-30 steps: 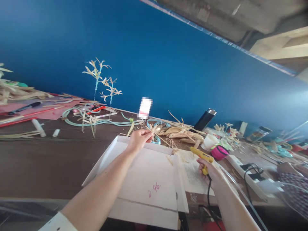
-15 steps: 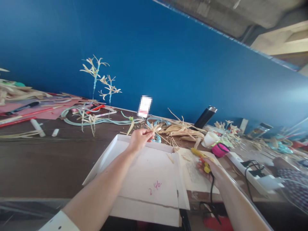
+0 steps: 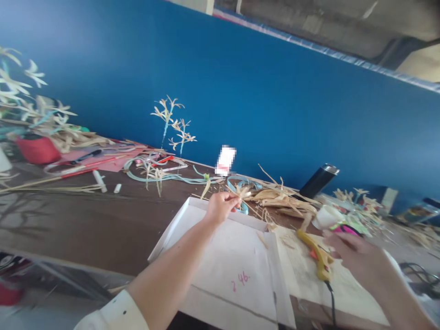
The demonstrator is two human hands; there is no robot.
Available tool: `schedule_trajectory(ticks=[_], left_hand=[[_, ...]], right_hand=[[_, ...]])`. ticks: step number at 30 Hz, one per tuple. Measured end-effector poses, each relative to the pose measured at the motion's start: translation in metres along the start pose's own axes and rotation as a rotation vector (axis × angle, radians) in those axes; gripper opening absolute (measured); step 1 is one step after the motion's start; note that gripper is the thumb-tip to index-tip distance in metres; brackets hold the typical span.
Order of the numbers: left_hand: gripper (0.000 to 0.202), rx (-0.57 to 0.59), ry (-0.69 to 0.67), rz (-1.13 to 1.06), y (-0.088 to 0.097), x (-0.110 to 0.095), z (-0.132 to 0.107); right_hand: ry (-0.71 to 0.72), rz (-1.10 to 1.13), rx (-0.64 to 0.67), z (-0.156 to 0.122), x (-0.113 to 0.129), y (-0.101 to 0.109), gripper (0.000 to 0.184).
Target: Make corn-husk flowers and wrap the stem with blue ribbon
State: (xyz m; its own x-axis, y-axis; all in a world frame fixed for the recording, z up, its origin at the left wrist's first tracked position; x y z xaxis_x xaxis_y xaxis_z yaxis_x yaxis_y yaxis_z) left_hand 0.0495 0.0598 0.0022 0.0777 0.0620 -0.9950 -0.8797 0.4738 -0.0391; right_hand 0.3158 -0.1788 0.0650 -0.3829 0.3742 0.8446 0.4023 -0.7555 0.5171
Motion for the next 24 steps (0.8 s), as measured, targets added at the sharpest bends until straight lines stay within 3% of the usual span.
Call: schedule_trajectory(ticks=[3,5,8,11,15,24], left_hand=[[0.015,-0.027,0.002,-0.018,0.003,-0.002,-0.001],[0.015,-0.05,0.018,-0.024,0.006,-0.001,-0.001],[0.015,-0.057,0.015,-0.064,0.007,-0.001,0.0],[0.016,-0.069,-0.011,-0.112,0.008,-0.001,0.003],[0.017,-0.075,-0.011,-0.121,0.008,0.0,0.005],[0.015,-0.062,-0.011,-0.065,0.005,0.003,0.004]], right_hand=[[0.112,0.115,0.022,-0.022,0.041,-0.048,0.026],[0.099,0.306,0.162,-0.036,0.056,-0.101,0.032],[-0.046,0.555,0.282,-0.047,0.063,-0.169,0.038],[-0.226,0.717,0.307,-0.05,0.061,-0.208,0.041],[-0.246,0.838,0.332,-0.05,0.068,-0.224,0.043],[-0.177,0.852,0.264,-0.045,0.063,-0.225,0.035]])
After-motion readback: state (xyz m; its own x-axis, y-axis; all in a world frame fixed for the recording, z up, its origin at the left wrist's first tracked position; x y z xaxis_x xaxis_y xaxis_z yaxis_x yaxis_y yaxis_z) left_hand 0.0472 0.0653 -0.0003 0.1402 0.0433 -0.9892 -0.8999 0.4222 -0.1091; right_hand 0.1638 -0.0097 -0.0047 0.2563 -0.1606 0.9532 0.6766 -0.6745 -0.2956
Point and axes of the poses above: each hand's wrist, its own z-axis towards the middle knuckle, its own y-axis out of the back of the hand, x = y × z, the point moved 8 cm from there along z, towards the middle knuckle, and after that the axes turned 4 degrees about z, right-handed, at the moved point
